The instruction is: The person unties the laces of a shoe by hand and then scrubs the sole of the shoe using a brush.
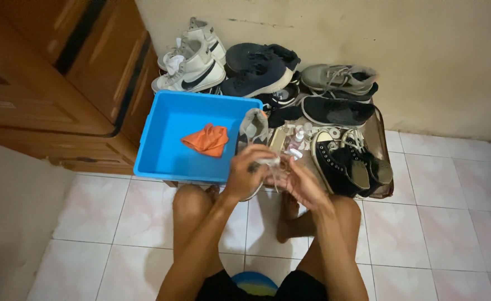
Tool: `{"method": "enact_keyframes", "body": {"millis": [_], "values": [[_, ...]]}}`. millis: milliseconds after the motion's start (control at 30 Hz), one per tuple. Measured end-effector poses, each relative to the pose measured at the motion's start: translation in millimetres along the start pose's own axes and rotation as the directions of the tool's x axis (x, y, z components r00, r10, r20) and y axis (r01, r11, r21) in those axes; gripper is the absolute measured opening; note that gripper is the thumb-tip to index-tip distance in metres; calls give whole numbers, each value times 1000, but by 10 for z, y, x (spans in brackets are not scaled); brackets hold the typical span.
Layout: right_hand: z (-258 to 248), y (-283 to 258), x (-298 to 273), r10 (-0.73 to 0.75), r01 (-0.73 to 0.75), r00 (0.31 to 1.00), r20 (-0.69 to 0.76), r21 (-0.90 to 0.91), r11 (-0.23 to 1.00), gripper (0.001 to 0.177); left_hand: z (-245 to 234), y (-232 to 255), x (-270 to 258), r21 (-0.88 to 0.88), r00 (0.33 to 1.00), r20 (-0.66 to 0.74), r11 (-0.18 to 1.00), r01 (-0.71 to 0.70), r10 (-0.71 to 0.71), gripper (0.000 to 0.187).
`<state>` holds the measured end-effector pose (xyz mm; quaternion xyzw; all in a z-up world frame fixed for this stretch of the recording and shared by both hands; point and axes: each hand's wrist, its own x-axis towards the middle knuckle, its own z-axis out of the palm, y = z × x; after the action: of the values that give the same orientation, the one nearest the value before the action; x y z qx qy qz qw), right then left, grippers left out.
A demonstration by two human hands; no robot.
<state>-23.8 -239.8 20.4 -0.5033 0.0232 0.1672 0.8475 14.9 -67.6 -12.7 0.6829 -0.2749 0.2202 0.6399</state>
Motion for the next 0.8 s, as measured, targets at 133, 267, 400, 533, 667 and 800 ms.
{"method": "enact_keyframes", "body": {"millis": [133,267,400,533,667,800], "values": [[-69,42,102,-190,191,981,39,-41,981,51,-28,153,-33,237,953,289,958,-160,87,39],[56,-55,62,-348,295,934,-76,-381,876,41,-10,132,-6,287,957,241,930,-229,161,51],[-37,-16,20,-447,345,890,-85,-514,785,38,-52,236,34,279,992,127,960,-17,-20,33],[172,-136,66,-572,394,819,-52,-674,625,34,-7,179,-11,316,996,92,949,-14,-16,25],[-66,-115,145,-645,391,764,9,-801,453,25,3,236,17,267,995,90,964,8,-33,16],[-196,-197,158,-658,348,753,29,-866,359,21,-9,147,13,355,996,85,935,-9,-23,14]]}}
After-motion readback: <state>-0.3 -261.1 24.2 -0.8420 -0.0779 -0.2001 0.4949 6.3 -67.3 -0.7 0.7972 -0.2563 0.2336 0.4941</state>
